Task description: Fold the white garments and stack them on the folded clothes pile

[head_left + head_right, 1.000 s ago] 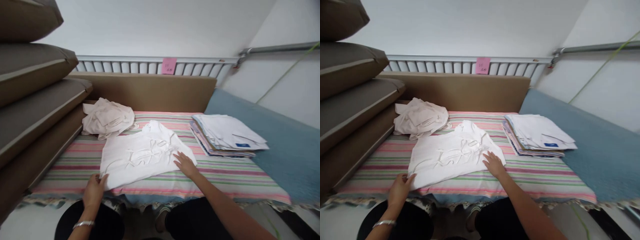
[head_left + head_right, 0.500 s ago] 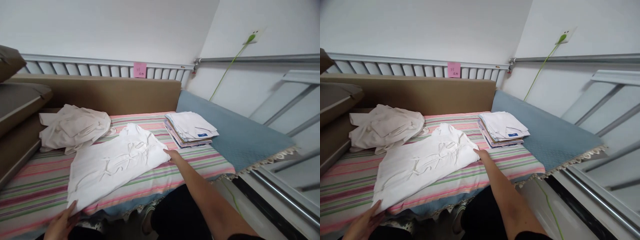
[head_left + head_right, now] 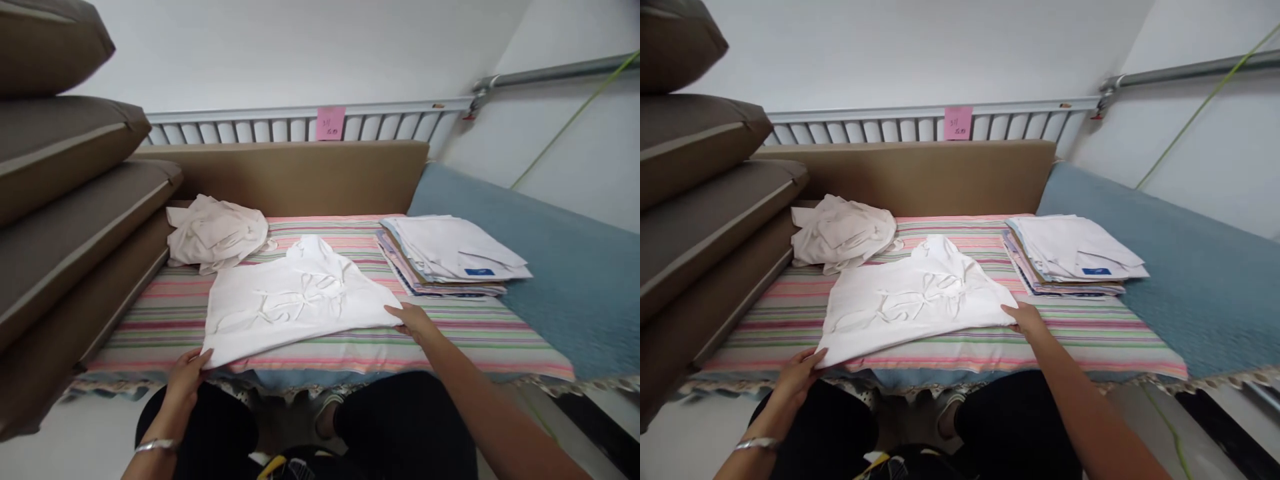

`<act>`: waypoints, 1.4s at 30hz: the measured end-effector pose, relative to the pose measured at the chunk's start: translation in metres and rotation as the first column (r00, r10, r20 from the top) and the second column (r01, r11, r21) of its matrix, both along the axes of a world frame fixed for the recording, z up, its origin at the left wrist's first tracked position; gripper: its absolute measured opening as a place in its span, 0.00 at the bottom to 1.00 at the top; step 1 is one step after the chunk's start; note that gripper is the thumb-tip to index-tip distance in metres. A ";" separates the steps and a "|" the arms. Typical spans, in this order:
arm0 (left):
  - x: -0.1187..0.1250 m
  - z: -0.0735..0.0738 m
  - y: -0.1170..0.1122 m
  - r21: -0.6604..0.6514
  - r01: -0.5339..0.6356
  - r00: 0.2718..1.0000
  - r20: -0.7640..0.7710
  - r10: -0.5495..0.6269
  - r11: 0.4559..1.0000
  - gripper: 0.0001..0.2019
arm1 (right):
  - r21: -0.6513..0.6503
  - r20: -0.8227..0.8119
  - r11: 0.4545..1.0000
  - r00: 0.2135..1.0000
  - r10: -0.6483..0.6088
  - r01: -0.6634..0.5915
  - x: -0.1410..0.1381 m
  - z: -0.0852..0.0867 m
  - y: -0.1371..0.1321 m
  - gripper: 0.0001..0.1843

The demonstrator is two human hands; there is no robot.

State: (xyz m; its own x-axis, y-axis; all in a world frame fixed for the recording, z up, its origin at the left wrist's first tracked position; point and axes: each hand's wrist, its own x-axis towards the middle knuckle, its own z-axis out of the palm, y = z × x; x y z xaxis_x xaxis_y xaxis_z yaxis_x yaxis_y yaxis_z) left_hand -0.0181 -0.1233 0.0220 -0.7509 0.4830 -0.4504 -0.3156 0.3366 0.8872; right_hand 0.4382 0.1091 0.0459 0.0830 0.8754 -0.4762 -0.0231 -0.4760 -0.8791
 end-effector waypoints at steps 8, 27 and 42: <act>0.011 -0.005 -0.008 -0.097 0.010 0.904 -0.424 -0.051 0.995 0.22 | 0.245 0.908 0.856 0.416 -0.039 -0.455 -0.005 0.009 -0.012 0.23; 0.046 -0.044 0.062 -0.598 0.090 -0.133 -0.800 -0.586 0.796 0.25 | 0.133 0.989 0.476 0.146 -0.010 -0.869 -0.088 -0.056 -0.022 0.30; -0.108 0.018 0.201 -0.717 0.299 -0.122 -0.683 -0.720 0.630 0.21 | 0.039 0.999 0.279 0.037 -0.013 -0.959 -0.196 0.068 0.168 0.17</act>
